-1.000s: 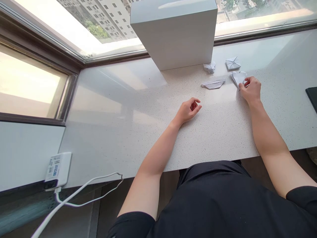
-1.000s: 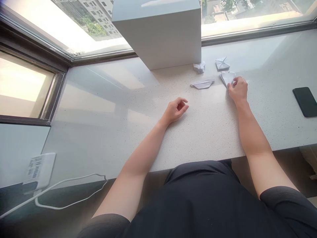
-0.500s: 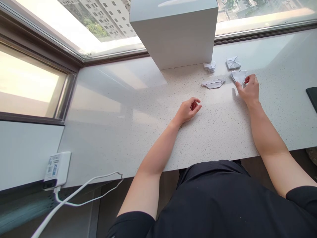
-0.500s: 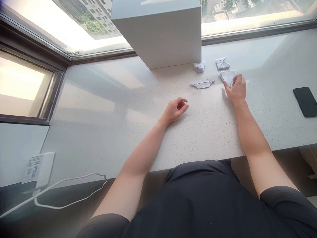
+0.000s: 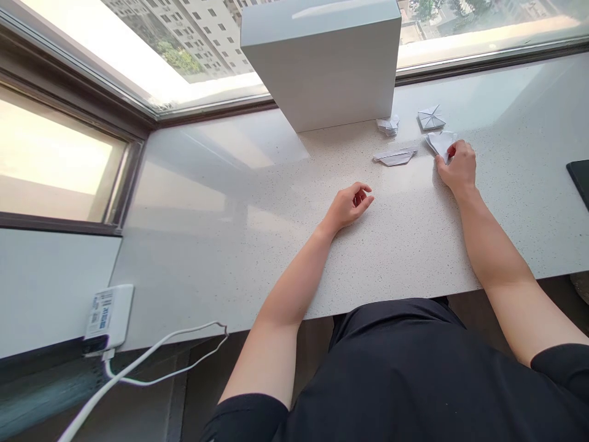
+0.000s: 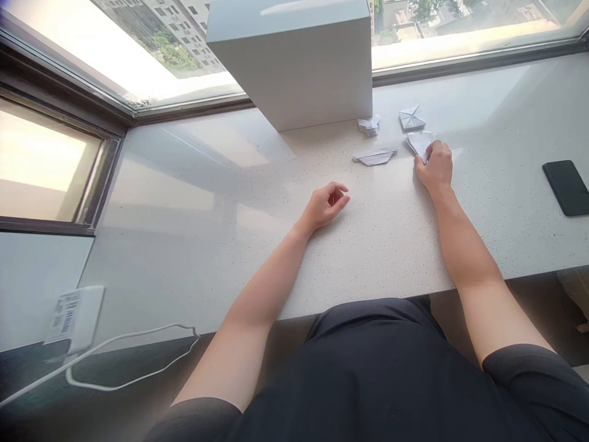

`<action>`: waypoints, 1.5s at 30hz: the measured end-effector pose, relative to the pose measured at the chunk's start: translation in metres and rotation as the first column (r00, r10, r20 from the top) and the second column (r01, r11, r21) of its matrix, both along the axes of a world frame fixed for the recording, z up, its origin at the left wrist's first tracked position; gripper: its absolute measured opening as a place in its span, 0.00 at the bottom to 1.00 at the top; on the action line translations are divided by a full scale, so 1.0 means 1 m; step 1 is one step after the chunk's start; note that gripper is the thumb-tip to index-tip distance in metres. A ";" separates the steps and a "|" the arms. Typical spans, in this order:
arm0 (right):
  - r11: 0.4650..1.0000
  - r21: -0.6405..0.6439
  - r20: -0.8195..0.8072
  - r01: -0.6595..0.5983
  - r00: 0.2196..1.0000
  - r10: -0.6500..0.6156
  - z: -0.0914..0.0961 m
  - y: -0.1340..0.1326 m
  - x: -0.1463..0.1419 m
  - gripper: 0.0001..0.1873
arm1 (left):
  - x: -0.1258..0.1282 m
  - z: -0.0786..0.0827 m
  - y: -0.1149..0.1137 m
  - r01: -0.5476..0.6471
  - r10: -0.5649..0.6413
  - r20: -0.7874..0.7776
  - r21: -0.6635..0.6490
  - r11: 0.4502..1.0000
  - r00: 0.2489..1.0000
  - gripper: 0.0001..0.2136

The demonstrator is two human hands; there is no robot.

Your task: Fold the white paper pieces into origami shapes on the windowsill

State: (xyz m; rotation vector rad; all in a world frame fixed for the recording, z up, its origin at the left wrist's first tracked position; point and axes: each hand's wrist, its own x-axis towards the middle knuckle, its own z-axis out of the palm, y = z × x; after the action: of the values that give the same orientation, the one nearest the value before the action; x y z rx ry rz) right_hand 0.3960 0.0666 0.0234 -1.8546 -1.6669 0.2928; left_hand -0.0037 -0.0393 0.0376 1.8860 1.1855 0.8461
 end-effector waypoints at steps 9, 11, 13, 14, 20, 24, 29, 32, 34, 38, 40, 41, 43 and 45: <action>1.000 -0.019 0.037 0.010 0.999 -0.009 -0.004 0.004 0.003 0.11 | 0.000 0.000 0.000 0.004 -0.004 0.001 0.001 1.000 1.000 0.13; 1.000 -0.015 0.044 0.004 0.999 -0.004 -0.007 0.005 0.005 0.10 | 0.001 0.000 0.000 0.005 -0.005 0.002 -0.004 1.000 1.000 0.14; 1.000 -0.023 0.051 0.002 0.999 -0.001 -0.008 0.006 0.006 0.10 | 0.001 0.000 0.000 0.007 -0.007 0.010 -0.001 1.000 1.000 0.14; 1.000 -0.026 0.050 0.001 0.999 0.000 -0.009 0.006 0.006 0.10 | 0.001 0.000 0.000 0.006 -0.006 0.011 0.000 1.000 1.000 0.14; 1.000 -0.007 0.027 0.007 1.000 -0.007 -0.010 0.005 0.006 0.12 | 0.000 -0.001 0.000 -0.005 0.005 0.001 0.002 1.000 1.000 0.14; 1.000 -0.016 0.028 0.018 0.999 -0.017 -0.011 0.005 0.007 0.15 | 0.000 -0.001 0.001 0.003 -0.003 0.005 0.012 1.000 1.000 0.14; 0.999 0.017 0.036 0.045 0.998 -0.045 0.005 -0.007 -0.003 0.21 | 0.000 -0.001 0.001 0.005 -0.005 -0.004 0.009 1.000 1.000 0.16; 0.993 0.085 0.033 -0.075 0.997 0.073 0.024 -0.025 -0.028 0.17 | 0.000 -0.001 0.002 0.006 -0.006 -0.013 0.006 1.000 1.000 0.17; 0.959 0.101 0.005 -0.265 0.964 0.266 0.033 -0.040 -0.054 0.11 | 0.000 -0.001 0.002 0.003 -0.003 -0.015 0.012 1.000 1.000 0.16; 0.699 0.048 -0.117 -0.713 0.691 0.713 0.032 -0.070 -0.107 0.11 | 0.001 -0.001 0.001 -0.003 0.003 -0.009 0.030 1.000 1.000 0.12; 0.559 -0.004 -0.141 -0.829 0.554 0.821 0.023 -0.080 -0.126 0.10 | 0.001 -0.001 0.000 0.011 -0.011 -0.009 0.040 0.999 1.000 0.11; 0.516 -0.018 -0.137 -0.856 0.513 0.847 0.019 -0.083 -0.131 0.10 | 0.002 -0.001 0.000 0.025 -0.024 -0.015 0.046 0.999 1.000 0.10; 0.478 -0.025 -0.124 -0.878 0.478 0.870 0.013 -0.085 -0.137 0.09 | 0.003 -0.001 0.000 0.055 -0.052 -0.048 0.074 0.996 0.998 0.09; 0.482 -0.006 -0.124 -0.876 0.479 0.869 0.010 -0.085 -0.137 0.10 | 0.003 -0.002 -0.001 0.081 -0.067 -0.110 0.126 0.989 0.992 0.08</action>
State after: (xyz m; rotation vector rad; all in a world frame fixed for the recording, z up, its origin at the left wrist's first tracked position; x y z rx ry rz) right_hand 0.2590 -0.0179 0.0332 -0.7965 -2.4324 0.8603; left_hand -0.0003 -0.0399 0.0359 2.0901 1.1389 0.8085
